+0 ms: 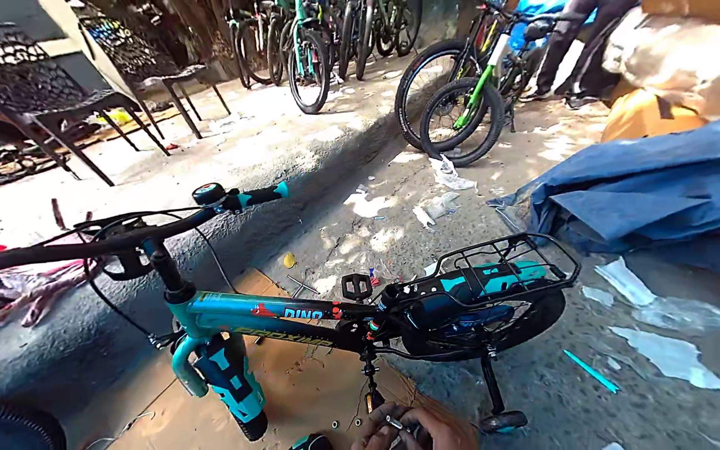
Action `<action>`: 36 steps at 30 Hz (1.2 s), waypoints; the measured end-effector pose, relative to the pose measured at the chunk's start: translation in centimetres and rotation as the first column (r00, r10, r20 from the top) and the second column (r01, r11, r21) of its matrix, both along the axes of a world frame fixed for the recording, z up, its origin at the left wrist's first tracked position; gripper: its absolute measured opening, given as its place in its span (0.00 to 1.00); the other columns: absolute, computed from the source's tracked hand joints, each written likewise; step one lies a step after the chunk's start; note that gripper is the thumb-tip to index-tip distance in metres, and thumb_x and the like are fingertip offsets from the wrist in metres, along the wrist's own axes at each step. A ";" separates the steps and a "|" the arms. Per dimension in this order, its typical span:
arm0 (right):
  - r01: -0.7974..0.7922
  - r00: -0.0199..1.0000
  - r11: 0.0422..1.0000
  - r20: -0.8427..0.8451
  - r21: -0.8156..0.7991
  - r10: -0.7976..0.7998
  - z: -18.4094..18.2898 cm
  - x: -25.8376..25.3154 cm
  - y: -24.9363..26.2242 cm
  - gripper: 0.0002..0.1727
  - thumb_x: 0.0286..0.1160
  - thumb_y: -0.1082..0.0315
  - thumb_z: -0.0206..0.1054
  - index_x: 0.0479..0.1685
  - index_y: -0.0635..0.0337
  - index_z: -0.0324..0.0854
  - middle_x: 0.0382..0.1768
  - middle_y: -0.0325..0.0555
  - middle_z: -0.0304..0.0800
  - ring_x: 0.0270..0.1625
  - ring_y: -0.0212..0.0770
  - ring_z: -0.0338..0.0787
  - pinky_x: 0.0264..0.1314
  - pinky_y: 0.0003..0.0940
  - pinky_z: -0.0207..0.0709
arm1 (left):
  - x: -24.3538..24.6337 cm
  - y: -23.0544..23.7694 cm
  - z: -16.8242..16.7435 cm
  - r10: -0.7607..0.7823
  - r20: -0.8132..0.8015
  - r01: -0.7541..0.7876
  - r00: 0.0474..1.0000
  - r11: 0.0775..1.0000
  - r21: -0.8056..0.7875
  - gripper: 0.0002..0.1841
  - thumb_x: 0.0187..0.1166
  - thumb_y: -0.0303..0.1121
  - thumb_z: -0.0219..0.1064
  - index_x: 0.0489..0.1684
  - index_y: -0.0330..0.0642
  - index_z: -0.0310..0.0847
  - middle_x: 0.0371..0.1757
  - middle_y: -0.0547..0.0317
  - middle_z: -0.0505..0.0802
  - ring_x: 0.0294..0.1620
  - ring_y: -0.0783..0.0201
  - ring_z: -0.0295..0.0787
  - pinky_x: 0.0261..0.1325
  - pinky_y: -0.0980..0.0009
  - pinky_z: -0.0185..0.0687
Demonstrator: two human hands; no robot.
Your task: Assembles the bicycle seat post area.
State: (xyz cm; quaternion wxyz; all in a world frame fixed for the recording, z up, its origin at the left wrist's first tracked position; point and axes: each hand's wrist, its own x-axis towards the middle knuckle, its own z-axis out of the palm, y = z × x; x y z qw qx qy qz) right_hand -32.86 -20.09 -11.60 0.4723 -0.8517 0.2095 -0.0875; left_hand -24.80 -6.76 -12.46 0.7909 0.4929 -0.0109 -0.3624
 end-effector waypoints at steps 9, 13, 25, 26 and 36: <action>0.020 0.990 1.000 0.142 -0.023 -0.016 -2.0 0.0 0.6 0.18 0.80 0.55 0.71 0.60 0.56 0.89 0.50 0.51 0.92 0.43 0.44 0.93 0.46 0.44 0.89 | 0.6 -2.2 -0.5 0.138 -0.155 -0.125 0.978 0.988 0.086 0.22 0.97 0.40 0.38 0.45 0.35 0.75 0.48 0.44 0.96 0.49 0.53 0.96 0.59 0.56 0.90; -0.019 0.970 0.997 0.241 -0.071 0.035 -2.7 0.3 0.5 0.16 0.78 0.60 0.73 0.55 0.62 0.90 0.52 0.55 0.92 0.54 0.49 0.94 0.60 0.43 0.88 | 0.9 -2.8 0.3 0.058 -0.210 -0.062 0.976 0.998 -0.012 0.28 0.96 0.44 0.32 0.43 0.35 0.76 0.60 0.40 0.94 0.62 0.48 0.92 0.67 0.54 0.85; 0.044 0.956 0.700 0.175 0.712 -0.238 -1.1 0.6 -3.9 0.10 0.81 0.72 0.69 0.54 0.68 0.86 0.45 0.51 0.97 0.41 0.45 0.98 0.51 0.42 0.95 | 10.0 -5.2 8.1 -0.318 0.572 -0.077 0.757 0.825 0.560 0.22 0.94 0.41 0.46 0.71 0.39 0.80 0.31 0.60 0.83 0.20 0.67 0.74 0.24 0.68 0.76; 0.041 0.951 0.632 0.165 0.774 -0.263 -1.4 0.6 -4.1 0.10 0.81 0.74 0.68 0.54 0.70 0.85 0.44 0.54 0.96 0.41 0.48 0.98 0.50 0.43 0.95 | 11.7 -5.7 9.3 -0.378 0.607 -0.093 0.699 0.793 0.602 0.23 0.93 0.40 0.44 0.71 0.39 0.81 0.33 0.60 0.84 0.21 0.67 0.74 0.25 0.68 0.75; 0.001 0.959 0.593 0.167 0.805 -0.229 -2.3 0.8 -4.2 0.10 0.78 0.72 0.72 0.52 0.68 0.86 0.44 0.52 0.96 0.40 0.46 0.98 0.49 0.42 0.95 | 21.1 -14.1 10.9 -0.479 0.554 0.065 0.681 0.793 0.606 0.08 0.86 0.28 0.65 0.54 0.34 0.80 0.34 0.48 0.91 0.30 0.57 0.90 0.39 0.60 0.91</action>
